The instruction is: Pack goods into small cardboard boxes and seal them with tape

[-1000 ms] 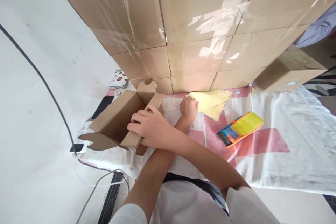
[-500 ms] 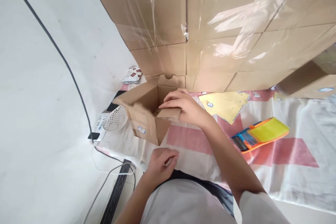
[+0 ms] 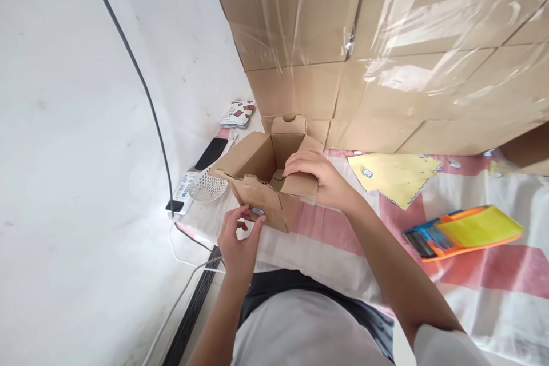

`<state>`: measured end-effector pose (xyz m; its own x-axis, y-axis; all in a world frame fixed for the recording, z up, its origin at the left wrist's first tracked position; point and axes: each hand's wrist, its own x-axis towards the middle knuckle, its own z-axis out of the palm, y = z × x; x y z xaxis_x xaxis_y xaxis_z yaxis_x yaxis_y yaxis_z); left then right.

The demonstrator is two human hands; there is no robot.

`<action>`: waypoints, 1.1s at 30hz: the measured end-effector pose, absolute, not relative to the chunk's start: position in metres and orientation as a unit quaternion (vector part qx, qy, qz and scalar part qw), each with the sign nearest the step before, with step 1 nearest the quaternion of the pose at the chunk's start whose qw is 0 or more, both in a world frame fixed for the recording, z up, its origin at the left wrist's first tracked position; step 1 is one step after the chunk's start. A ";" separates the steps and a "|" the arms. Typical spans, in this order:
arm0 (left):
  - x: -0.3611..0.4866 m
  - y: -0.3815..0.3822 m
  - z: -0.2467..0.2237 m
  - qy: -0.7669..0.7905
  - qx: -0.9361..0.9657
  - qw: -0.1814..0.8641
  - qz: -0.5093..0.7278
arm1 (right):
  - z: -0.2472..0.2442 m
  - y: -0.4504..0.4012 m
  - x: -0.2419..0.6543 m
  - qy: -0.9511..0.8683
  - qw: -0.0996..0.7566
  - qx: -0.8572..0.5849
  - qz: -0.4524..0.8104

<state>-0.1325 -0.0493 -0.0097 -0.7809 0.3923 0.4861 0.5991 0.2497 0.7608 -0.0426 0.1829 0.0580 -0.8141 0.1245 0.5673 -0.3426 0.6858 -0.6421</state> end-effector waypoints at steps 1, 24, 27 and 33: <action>-0.132 -0.051 -0.012 -0.788 -0.305 0.093 -0.526 | 0.057 0.182 -0.044 -0.867 0.300 0.064 0.394; -0.154 -0.067 -0.026 -0.819 -0.326 0.025 -0.472 | 0.051 0.155 -0.056 -0.901 0.282 0.043 0.328; -0.149 -0.072 -0.029 -0.814 -0.330 0.066 -0.474 | 0.048 0.156 -0.057 -0.903 0.289 0.034 0.317; -0.118 -0.090 -0.046 -0.792 -0.289 -0.051 -0.536 | 0.044 0.159 -0.058 -0.901 0.290 0.022 0.322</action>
